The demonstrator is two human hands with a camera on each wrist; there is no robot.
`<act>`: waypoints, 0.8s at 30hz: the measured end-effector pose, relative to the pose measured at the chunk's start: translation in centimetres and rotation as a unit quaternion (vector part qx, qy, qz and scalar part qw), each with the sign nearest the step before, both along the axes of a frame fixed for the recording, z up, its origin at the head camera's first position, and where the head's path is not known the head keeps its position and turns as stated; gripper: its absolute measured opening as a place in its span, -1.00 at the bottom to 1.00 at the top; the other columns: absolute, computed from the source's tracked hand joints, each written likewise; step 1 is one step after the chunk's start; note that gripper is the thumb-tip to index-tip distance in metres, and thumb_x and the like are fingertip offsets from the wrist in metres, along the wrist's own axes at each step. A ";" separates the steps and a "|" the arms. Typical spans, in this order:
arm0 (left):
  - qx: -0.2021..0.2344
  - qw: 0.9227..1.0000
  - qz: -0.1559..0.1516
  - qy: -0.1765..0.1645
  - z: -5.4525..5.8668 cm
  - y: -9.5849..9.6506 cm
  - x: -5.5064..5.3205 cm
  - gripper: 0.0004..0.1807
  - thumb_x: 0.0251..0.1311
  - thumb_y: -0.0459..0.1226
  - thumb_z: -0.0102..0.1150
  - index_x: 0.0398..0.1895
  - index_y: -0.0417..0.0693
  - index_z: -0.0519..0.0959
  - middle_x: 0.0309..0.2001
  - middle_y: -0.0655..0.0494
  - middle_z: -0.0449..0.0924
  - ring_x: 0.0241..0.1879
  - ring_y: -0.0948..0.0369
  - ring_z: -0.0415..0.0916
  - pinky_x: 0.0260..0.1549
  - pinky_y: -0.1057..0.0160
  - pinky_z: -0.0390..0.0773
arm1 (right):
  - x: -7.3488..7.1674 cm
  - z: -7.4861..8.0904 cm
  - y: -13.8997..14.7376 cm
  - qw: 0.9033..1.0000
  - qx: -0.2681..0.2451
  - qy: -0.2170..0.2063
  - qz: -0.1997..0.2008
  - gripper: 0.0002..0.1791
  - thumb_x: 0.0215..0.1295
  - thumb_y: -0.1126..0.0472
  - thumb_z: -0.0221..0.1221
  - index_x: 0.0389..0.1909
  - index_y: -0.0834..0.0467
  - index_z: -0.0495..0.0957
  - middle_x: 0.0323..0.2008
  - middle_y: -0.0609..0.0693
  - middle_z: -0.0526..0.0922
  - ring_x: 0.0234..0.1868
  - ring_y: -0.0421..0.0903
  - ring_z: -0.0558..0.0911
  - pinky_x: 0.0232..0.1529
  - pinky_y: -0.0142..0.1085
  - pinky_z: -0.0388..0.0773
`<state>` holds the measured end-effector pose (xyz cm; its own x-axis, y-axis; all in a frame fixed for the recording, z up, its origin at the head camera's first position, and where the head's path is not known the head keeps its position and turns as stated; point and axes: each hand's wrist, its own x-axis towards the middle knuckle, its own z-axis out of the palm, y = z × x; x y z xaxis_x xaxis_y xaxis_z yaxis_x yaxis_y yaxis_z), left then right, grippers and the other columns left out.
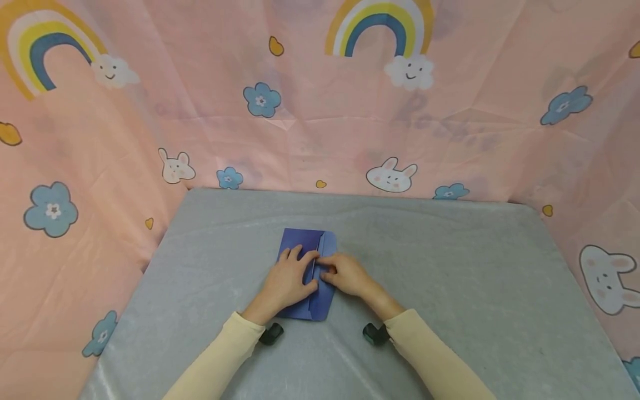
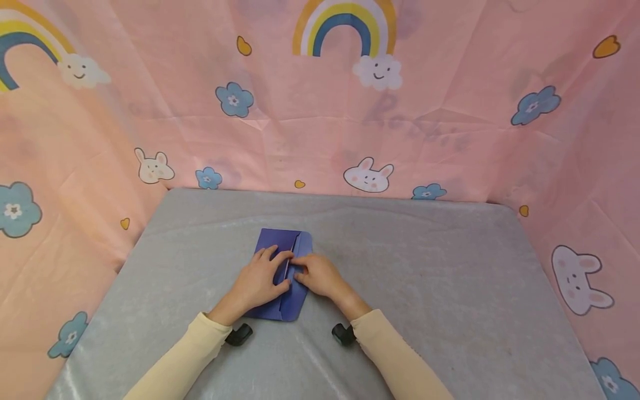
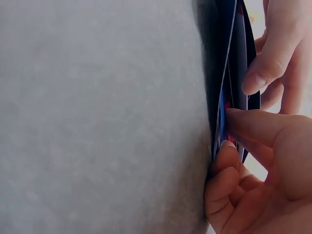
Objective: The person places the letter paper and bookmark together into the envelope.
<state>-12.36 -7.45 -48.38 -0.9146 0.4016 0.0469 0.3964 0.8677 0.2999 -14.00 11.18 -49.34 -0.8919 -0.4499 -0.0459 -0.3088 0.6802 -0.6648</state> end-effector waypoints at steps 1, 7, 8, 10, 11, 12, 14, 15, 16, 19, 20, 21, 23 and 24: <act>0.000 1.000 0.000 0.000 0.0 0.0 0.0 -0.38 0.12 -0.01 0.28 0.31 0.23 0.45 0.30 -0.22 0.44 0.27 -0.30 0.39 -0.06 -0.27 0.59 | 0.0 0.0 0.0 1.000 0.003 -0.004 0.002 -0.58 0.27 0.23 0.25 0.17 0.17 0.61 -0.48 -0.03 0.54 -0.51 -0.24 0.41 -0.44 -0.41 0.31; 0.000 1.000 -0.001 -0.001 0.1 0.1 0.0 -0.38 0.13 -0.01 0.27 0.32 0.23 0.45 0.30 -0.22 0.43 0.28 -0.31 0.39 -0.05 -0.27 0.58 | -0.3 -0.2 0.3 1.000 0.000 -0.015 0.004 -0.63 0.30 0.22 0.24 0.13 0.12 0.64 -0.42 -0.01 0.59 -0.46 -0.24 0.43 -0.39 -0.40 0.34; 0.000 1.000 -0.001 -0.001 0.1 0.1 -0.1 -0.37 0.13 -0.01 0.27 0.32 0.23 0.45 0.31 -0.22 0.43 0.28 -0.31 0.38 -0.03 -0.27 0.58 | -0.3 -0.3 0.3 1.000 -0.004 -0.014 0.006 -0.64 0.30 0.23 0.23 0.11 0.12 0.66 -0.40 0.00 0.61 -0.44 -0.24 0.44 -0.37 -0.40 0.35; 0.000 1.000 -0.001 -0.002 0.1 0.0 -0.1 -0.37 0.14 -0.01 0.27 0.33 0.23 0.44 0.31 -0.22 0.43 0.28 -0.30 0.38 -0.01 -0.27 0.57 | -0.3 -0.3 0.5 1.000 -0.011 -0.012 0.010 -0.67 0.31 0.23 0.22 0.08 0.10 0.68 -0.33 0.02 0.65 -0.40 -0.24 0.46 -0.34 -0.39 0.36; 0.000 1.000 -0.001 -0.002 0.1 0.0 -0.1 -0.37 0.14 -0.01 0.27 0.33 0.23 0.44 0.31 -0.22 0.43 0.29 -0.30 0.38 -0.01 -0.27 0.57 | -0.3 -0.4 0.5 1.000 -0.015 -0.011 0.012 -0.68 0.31 0.23 0.22 0.07 0.10 0.68 -0.29 0.03 0.67 -0.38 -0.24 0.47 -0.32 -0.39 0.37; -0.001 1.000 -0.001 -0.002 0.1 0.0 -0.1 -0.37 0.14 -0.01 0.27 0.33 0.23 0.44 0.31 -0.22 0.43 0.29 -0.30 0.38 -0.01 -0.27 0.57 | -0.3 -0.4 0.6 1.000 -0.021 -0.012 0.014 -0.69 0.32 0.23 0.21 0.06 0.10 0.69 -0.26 0.05 0.68 -0.36 -0.23 0.47 -0.31 -0.39 0.37; -0.002 1.000 -0.001 -0.002 0.1 0.0 -0.1 -0.37 0.14 0.00 0.27 0.33 0.23 0.44 0.31 -0.22 0.43 0.29 -0.30 0.38 -0.02 -0.27 0.57 | -0.3 -0.5 0.7 0.999 -0.034 -0.023 0.010 -0.69 0.33 0.23 0.20 0.06 0.10 0.69 -0.21 0.07 0.69 -0.33 -0.22 0.49 -0.29 -0.38 0.39; -0.002 1.000 -0.001 -0.002 0.1 0.0 -0.1 -0.37 0.14 0.00 0.27 0.33 0.23 0.44 0.31 -0.21 0.43 0.28 -0.30 0.38 -0.03 -0.26 0.58 | -0.3 -0.5 0.7 0.999 -0.043 -0.029 0.006 -0.69 0.33 0.24 0.19 0.06 0.10 0.69 -0.17 0.07 0.71 -0.32 -0.22 0.49 -0.28 -0.38 0.40; -0.003 1.000 -0.001 -0.002 0.1 0.0 -0.1 -0.37 0.14 0.00 0.27 0.33 0.23 0.44 0.31 -0.22 0.43 0.28 -0.30 0.38 -0.03 -0.26 0.58 | -0.3 -0.6 0.8 0.998 -0.050 -0.036 0.001 -0.69 0.33 0.24 0.18 0.06 0.10 0.69 -0.14 0.08 0.71 -0.32 -0.22 0.50 -0.27 -0.38 0.40; -0.004 1.000 0.000 -0.002 0.1 0.0 0.0 -0.38 0.15 -0.01 0.26 0.33 0.23 0.45 0.31 -0.21 0.43 0.29 -0.29 0.38 -0.05 -0.26 0.59 | -0.4 -0.8 1.0 0.995 -0.081 -0.061 -0.018 -0.70 0.35 0.26 0.16 0.04 0.11 0.70 -0.14 0.09 0.73 -0.40 -0.22 0.50 -0.34 -0.38 0.43; -0.005 1.000 0.001 -0.003 0.1 0.0 0.0 -0.38 0.15 -0.01 0.26 0.33 0.23 0.45 0.31 -0.21 0.42 0.29 -0.29 0.38 -0.06 -0.27 0.59 | -0.3 -0.9 1.0 0.993 -0.091 -0.068 -0.024 -0.71 0.35 0.27 0.16 0.03 0.12 0.70 -0.18 0.10 0.73 -0.45 -0.23 0.49 -0.38 -0.38 0.43; -0.006 1.000 0.001 -0.004 0.1 0.0 0.0 -0.38 0.16 0.00 0.26 0.33 0.23 0.45 0.32 -0.22 0.42 0.29 -0.29 0.37 -0.06 -0.27 0.59 | -0.3 -0.9 1.1 0.992 -0.101 -0.072 -0.029 -0.72 0.35 0.28 0.15 0.01 0.13 0.71 -0.19 0.10 0.73 -0.49 -0.23 0.49 -0.42 -0.39 0.44; -0.005 1.000 0.001 -0.006 0.1 0.0 0.0 -0.39 0.17 0.00 0.25 0.34 0.23 0.46 0.33 -0.22 0.41 0.30 -0.29 0.36 -0.05 -0.27 0.58 | -0.3 -1.1 1.2 0.988 -0.122 -0.083 -0.040 -0.75 0.36 0.29 0.15 -0.03 0.17 0.71 -0.32 0.12 0.71 -0.58 -0.23 0.46 -0.51 -0.39 0.44; -0.005 1.000 0.000 -0.007 0.1 0.0 0.0 -0.39 0.18 0.01 0.25 0.34 0.24 0.45 0.33 -0.23 0.40 0.30 -0.29 0.36 -0.04 -0.27 0.58 | -0.3 -1.1 1.3 0.986 -0.135 -0.089 -0.046 -0.76 0.36 0.30 0.15 -0.05 0.19 0.71 -0.35 0.13 0.70 -0.61 -0.24 0.45 -0.53 -0.39 0.44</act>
